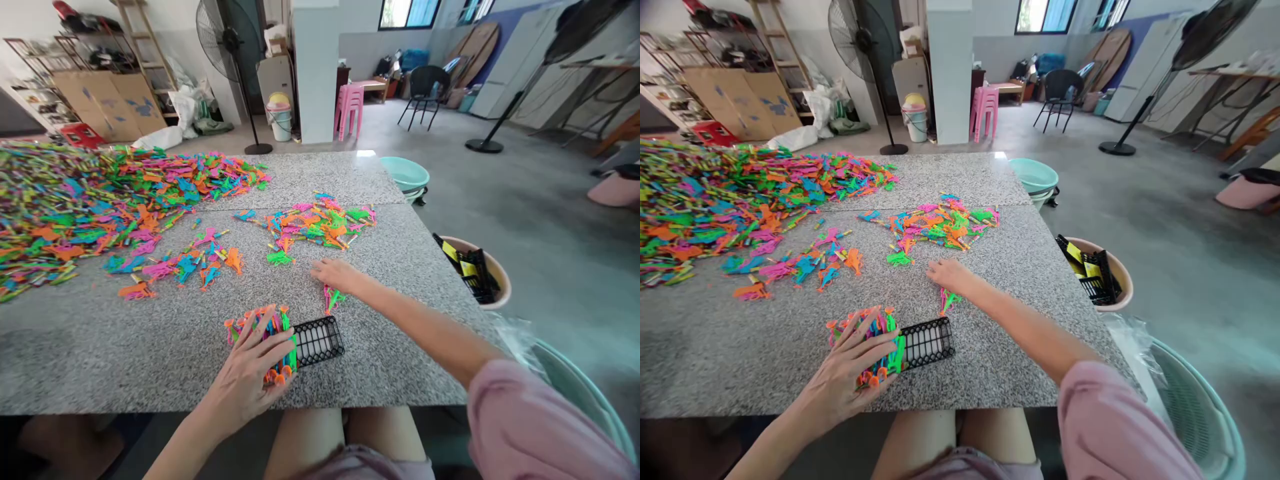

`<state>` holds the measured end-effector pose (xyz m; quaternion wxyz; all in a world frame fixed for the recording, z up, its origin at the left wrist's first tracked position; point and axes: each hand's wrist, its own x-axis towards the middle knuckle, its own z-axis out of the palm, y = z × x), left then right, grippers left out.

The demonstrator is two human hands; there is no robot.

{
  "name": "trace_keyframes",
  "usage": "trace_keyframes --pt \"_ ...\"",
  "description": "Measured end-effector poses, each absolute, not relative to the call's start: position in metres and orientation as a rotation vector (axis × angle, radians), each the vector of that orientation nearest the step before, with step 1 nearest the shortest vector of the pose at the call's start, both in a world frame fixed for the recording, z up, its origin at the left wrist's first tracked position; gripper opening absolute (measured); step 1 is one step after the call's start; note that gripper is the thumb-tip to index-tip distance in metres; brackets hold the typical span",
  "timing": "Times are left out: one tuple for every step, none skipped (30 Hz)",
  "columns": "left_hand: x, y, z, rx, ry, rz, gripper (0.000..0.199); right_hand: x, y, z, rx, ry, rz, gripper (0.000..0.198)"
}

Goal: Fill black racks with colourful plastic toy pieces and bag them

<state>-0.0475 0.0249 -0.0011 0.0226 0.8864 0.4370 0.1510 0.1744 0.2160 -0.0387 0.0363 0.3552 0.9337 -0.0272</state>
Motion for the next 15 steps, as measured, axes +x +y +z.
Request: trace_keyframes --pt "-0.047 0.024 0.0 2.74 1.356 0.458 0.033 0.178 0.228 -0.04 0.955 2.877 -0.135 0.025" --pt "-0.047 0.024 0.001 2.735 1.358 0.454 0.033 0.184 0.238 -0.041 0.877 2.871 -0.186 0.023" --pt "-0.046 0.023 0.002 2.727 1.361 0.452 0.033 0.192 0.245 -0.043 0.857 2.863 -0.235 0.022" --pt "-0.046 0.022 0.003 2.718 1.366 0.453 0.033 0.201 0.248 -0.045 0.893 2.861 -0.279 0.022" --pt "-0.045 0.022 0.003 2.706 1.371 0.46 0.032 0.211 0.247 -0.046 0.978 2.87 -0.33 0.021" --pt "-0.045 0.021 0.003 2.696 1.373 0.468 0.031 0.219 0.242 -0.047 1.103 2.885 -0.404 0.02" --pt "-0.044 0.021 0.002 2.687 1.374 0.479 0.03 0.224 0.232 -0.049 1.256 2.9 -0.516 0.018" --pt "-0.044 0.021 0.002 2.681 1.374 0.486 0.03 0.225 0.218 -0.05 1.415 2.909 -0.677 0.016" --pt "-0.044 0.021 0.002 2.679 1.374 0.494 0.029 0.222 0.202 -0.053 1.554 2.904 -0.881 0.016" --pt "-0.044 0.021 0.001 2.68 1.375 0.5 0.03 0.213 0.184 -0.057 1.65 2.887 -1.124 0.017" --pt "-0.044 0.022 0.001 2.684 1.376 0.498 0.03 0.201 0.165 -0.062 1.665 2.875 -1.372 0.015" --pt "-0.044 0.022 0.001 2.69 1.376 0.494 0.031 0.187 0.148 -0.067 1.588 2.868 -1.581 0.013" --pt "-0.045 0.022 0.0 2.695 1.375 0.485 0.032 0.172 0.135 -0.073 1.515 2.853 -1.693 0.011" --pt "-0.045 0.022 0.0 2.698 1.374 0.478 0.032 0.159 0.125 -0.079 1.469 2.861 -1.718 0.01" --pt "-0.046 0.022 -0.001 2.701 1.375 0.474 0.032 0.147 0.119 -0.083 1.43 2.894 -1.672 0.011"
